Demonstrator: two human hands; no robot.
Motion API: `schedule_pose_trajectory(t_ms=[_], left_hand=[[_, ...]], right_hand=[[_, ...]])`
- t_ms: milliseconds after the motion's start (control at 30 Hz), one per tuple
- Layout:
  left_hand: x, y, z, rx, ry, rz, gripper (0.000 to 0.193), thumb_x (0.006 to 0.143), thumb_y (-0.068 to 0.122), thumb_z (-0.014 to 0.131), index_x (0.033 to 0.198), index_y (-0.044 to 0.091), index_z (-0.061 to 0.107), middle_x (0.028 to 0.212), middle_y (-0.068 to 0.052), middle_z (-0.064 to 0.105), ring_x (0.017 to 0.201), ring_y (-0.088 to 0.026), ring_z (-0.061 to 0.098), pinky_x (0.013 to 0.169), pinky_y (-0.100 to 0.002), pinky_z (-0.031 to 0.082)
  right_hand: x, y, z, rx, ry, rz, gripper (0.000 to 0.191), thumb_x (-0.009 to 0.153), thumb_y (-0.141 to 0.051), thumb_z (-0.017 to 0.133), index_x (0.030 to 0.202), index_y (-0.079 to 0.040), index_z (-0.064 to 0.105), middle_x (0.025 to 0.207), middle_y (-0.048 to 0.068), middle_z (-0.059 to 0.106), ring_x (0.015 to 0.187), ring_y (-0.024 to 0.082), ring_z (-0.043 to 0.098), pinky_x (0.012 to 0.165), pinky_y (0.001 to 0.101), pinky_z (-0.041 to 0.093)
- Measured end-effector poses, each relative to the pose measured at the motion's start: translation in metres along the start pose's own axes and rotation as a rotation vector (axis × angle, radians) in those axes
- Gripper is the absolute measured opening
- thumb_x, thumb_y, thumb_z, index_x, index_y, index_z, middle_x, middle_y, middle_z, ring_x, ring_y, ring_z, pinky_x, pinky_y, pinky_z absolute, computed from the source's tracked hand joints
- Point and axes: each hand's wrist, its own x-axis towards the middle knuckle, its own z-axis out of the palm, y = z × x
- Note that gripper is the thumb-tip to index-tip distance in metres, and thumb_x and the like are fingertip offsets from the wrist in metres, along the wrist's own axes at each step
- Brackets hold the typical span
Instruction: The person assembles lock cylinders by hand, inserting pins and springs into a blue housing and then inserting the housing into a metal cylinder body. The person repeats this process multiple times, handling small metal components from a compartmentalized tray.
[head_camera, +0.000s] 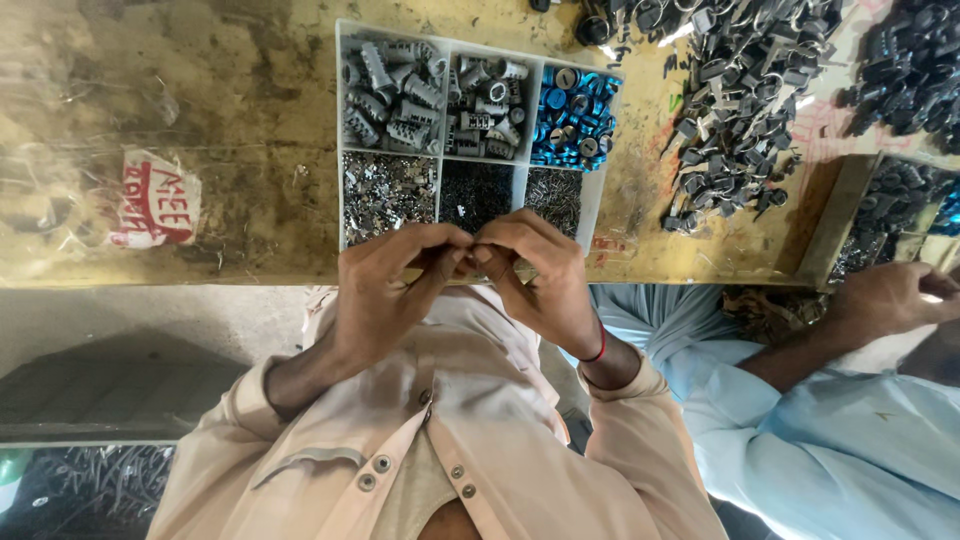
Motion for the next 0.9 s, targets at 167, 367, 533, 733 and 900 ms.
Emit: schedule_pose_trajectory(t_ms=[167,367,533,733,900], left_hand=[[0.001,-0.003,-0.002,-0.129,-0.075,-0.04,0.019,0.096,-0.006,0.069,0.114,-0.001,0.069,0.103,-0.011,0.076,0.09,-0.017,0.079,0.077,-0.025,0.067],[-0.004,-0.01,-0.008,0.138,-0.077,0.241,0.019,0.097,-0.009,0.068,0.113,0.001,0.068,0.107,-0.014,0.077,0.097,-0.022,0.078,0.08,-0.027,0.063],[-0.007,-0.011,0.005,-0.247,-0.045,-0.049,0.024,0.097,-0.009,0.069,0.119,-0.001,0.071,0.107,-0.011,0.077,0.097,-0.018,0.079,0.082,-0.029,0.069],[0.004,-0.022,-0.013,-0.661,-0.373,-0.227,0.015,0.094,-0.006,0.074,0.108,-0.001,0.076,0.101,-0.011,0.074,0.082,-0.013,0.073,0.069,-0.024,0.062],[0.004,-0.025,-0.011,-0.207,-0.303,-0.004,0.018,0.087,0.002,0.079,0.105,0.001,0.076,0.099,-0.009,0.076,0.075,-0.012,0.073,0.06,-0.022,0.061]], right_hand=[[-0.001,0.001,-0.004,0.019,-0.023,-0.044,0.021,0.094,0.007,0.074,0.11,-0.001,0.065,0.101,0.011,0.068,0.089,0.021,0.069,0.076,0.0296,0.057],[-0.011,0.006,0.009,0.011,0.095,-0.02,0.02,0.094,0.007,0.074,0.109,-0.002,0.064,0.105,0.013,0.07,0.087,0.022,0.072,0.076,0.0273,0.059],[-0.017,0.007,0.008,-0.299,0.186,-0.222,0.025,0.088,0.001,0.083,0.106,-0.004,0.066,0.098,0.011,0.071,0.084,0.022,0.072,0.073,0.0288,0.057],[-0.005,0.007,-0.016,0.666,-0.225,0.41,0.033,0.084,-0.009,0.08,0.11,-0.017,0.061,0.098,0.006,0.07,0.091,0.017,0.069,0.075,0.028,0.056],[0.0,0.005,-0.045,0.146,-0.403,0.385,0.023,0.094,-0.015,0.07,0.115,-0.014,0.061,0.1,0.004,0.065,0.09,0.023,0.069,0.076,0.0319,0.054]])
